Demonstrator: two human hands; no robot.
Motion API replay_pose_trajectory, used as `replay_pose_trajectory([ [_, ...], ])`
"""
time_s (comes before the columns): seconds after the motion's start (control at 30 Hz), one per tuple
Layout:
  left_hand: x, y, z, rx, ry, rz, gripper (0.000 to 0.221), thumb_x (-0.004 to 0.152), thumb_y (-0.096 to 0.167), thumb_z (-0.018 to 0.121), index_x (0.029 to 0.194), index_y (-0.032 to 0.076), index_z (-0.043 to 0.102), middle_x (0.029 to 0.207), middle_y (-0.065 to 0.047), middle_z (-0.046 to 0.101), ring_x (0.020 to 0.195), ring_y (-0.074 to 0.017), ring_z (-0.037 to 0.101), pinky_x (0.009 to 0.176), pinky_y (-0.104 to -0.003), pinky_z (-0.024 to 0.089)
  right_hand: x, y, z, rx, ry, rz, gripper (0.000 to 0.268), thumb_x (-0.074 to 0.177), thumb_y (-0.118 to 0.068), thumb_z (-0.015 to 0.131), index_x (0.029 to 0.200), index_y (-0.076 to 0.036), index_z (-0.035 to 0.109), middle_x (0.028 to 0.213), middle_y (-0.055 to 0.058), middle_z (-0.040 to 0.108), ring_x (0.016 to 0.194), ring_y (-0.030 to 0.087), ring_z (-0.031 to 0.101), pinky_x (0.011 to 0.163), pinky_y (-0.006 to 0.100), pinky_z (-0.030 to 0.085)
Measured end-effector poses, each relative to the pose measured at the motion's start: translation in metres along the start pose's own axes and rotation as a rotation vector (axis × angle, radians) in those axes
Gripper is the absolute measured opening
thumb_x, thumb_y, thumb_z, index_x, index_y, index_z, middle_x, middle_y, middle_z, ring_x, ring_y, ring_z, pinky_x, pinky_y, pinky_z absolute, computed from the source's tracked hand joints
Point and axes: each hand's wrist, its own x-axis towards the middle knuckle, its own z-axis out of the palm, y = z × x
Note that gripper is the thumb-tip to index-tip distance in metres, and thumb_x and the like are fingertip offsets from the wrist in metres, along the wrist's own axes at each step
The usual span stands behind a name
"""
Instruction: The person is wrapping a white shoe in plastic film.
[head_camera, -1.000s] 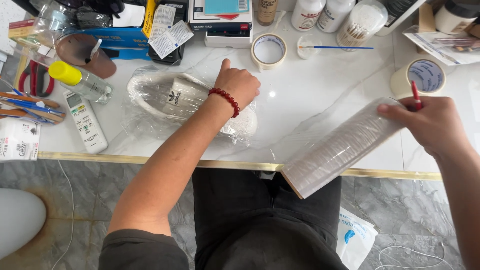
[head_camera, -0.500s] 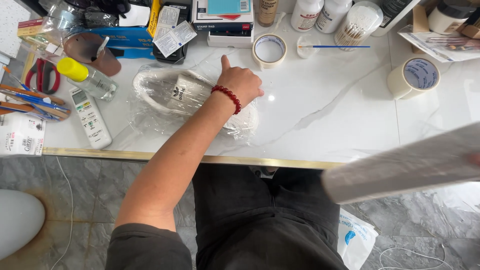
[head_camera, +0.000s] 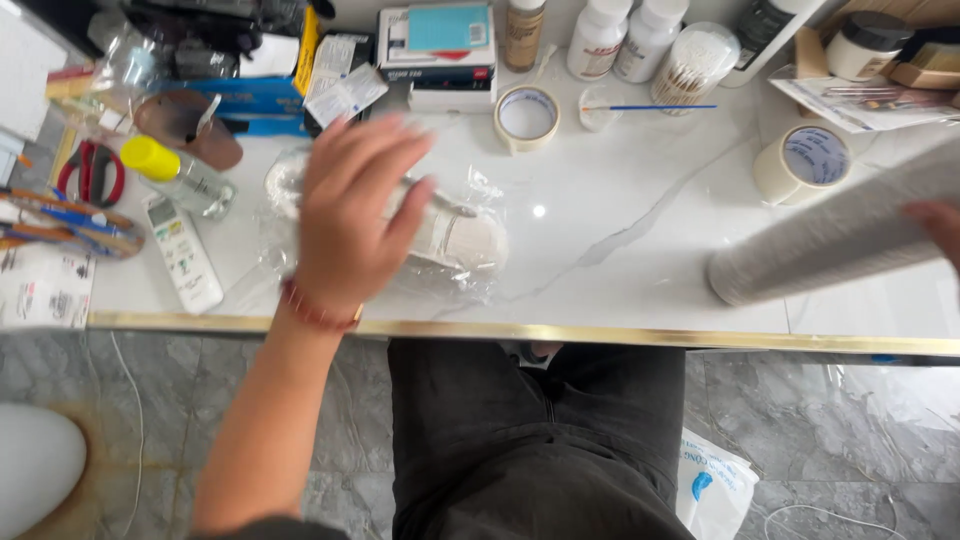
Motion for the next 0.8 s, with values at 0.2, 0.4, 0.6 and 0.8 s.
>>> replay_pose_trajectory([
  [0.2,-0.083,0.024,-0.020,-0.060,0.185,-0.188,0.018,0.100,0.007,0.068,0.117,0.001,0.070,0.120,-0.012,0.072,0.123,-0.0323,0.068,0.115,-0.047,0.050,-0.234,-0.031,0.053,-0.300,0.372,-1.423,0.041,0.099,-0.018,0.087,0.120,0.007,0.063,0.112,0.020,0.068,0.093,0.021,0.065,0.089,0.031,0.056],
  [0.4,-0.127,0.019,-0.016,-0.082,0.338,-0.267,0.024,0.105,0.014,0.062,0.119,-0.004,0.066,0.120,-0.017,0.070,0.115,-0.0344,0.069,0.106,-0.041,0.055,-0.252,-0.033,0.046,-0.282,0.293,-1.436,0.042,0.098,-0.017,0.089,0.123,0.006,0.063,0.112,0.017,0.064,0.095,0.018,0.067,0.085,0.028,0.056],
  [0.6,-0.160,-0.004,-0.032,0.012,0.443,-0.422,0.033,0.107,0.017,0.063,0.131,-0.005,0.061,0.129,-0.019,0.064,0.119,-0.0323,0.064,0.106,-0.040,0.052,-0.314,-0.003,0.140,-0.345,0.266,-1.277,0.040,0.098,-0.007,0.077,0.128,0.003,0.052,0.086,0.018,0.055,0.071,0.026,0.056,0.066,0.038,0.046],
  [0.8,-0.167,0.008,-0.015,0.202,0.340,-0.459,0.030,0.095,0.008,0.072,0.122,0.001,0.063,0.120,-0.014,0.065,0.110,-0.0324,0.064,0.098,-0.042,0.052,-0.277,-0.014,0.251,-0.548,0.247,-1.404,0.025,0.100,-0.010,0.067,0.121,0.000,0.058,0.109,0.019,0.060,0.091,0.036,0.064,0.075,0.046,0.052],
])
